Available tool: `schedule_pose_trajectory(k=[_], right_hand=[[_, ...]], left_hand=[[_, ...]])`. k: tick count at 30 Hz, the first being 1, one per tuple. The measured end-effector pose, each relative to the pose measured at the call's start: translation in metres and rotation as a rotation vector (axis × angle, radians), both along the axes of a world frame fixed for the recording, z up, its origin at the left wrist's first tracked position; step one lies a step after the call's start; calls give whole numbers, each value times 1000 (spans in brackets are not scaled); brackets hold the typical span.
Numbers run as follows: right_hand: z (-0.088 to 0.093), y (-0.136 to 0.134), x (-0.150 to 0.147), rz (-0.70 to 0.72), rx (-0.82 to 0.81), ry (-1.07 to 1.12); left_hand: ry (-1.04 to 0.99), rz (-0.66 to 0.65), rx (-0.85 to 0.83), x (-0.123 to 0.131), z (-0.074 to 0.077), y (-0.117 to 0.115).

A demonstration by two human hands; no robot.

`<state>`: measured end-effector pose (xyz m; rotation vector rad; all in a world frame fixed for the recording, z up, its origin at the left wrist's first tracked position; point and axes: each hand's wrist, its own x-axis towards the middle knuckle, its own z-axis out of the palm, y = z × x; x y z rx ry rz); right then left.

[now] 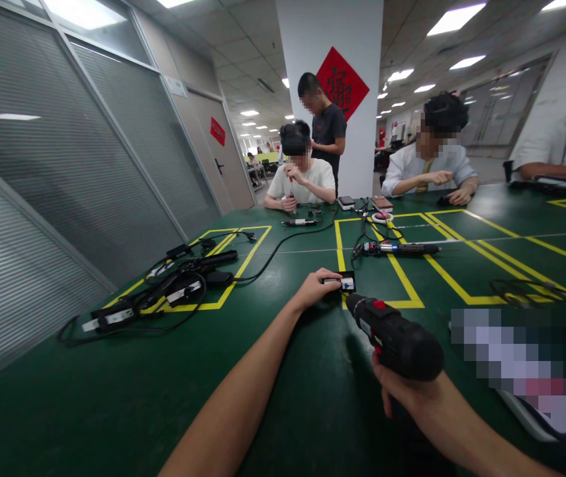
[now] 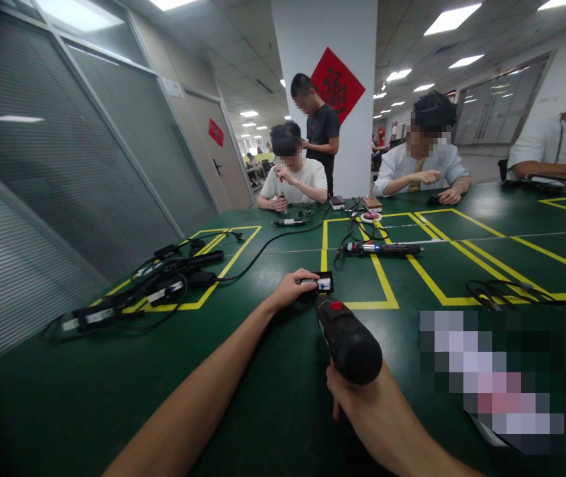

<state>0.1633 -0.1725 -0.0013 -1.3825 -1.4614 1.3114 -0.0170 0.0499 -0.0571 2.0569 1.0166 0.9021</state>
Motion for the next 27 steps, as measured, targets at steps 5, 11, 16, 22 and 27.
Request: schedule_pose_trajectory(k=[5, 11, 16, 22, 27], right_hand=[[8, -2, -1, -5, -30, -22], [13, -5, -1, -1, -56, 4], [10, -2, -2, -1, -43, -7], [8, -3, 0, -3, -35, -36], [10, -5, 0, 6, -44, -35]], left_hand=[[-10, -2, 11, 0, -1, 1], [4, 5, 10, 1, 1, -1], [-7, -17, 19, 0, -1, 2], [1, -2, 10, 0, 0, 1], [-2, -6, 4, 0, 0, 0]])
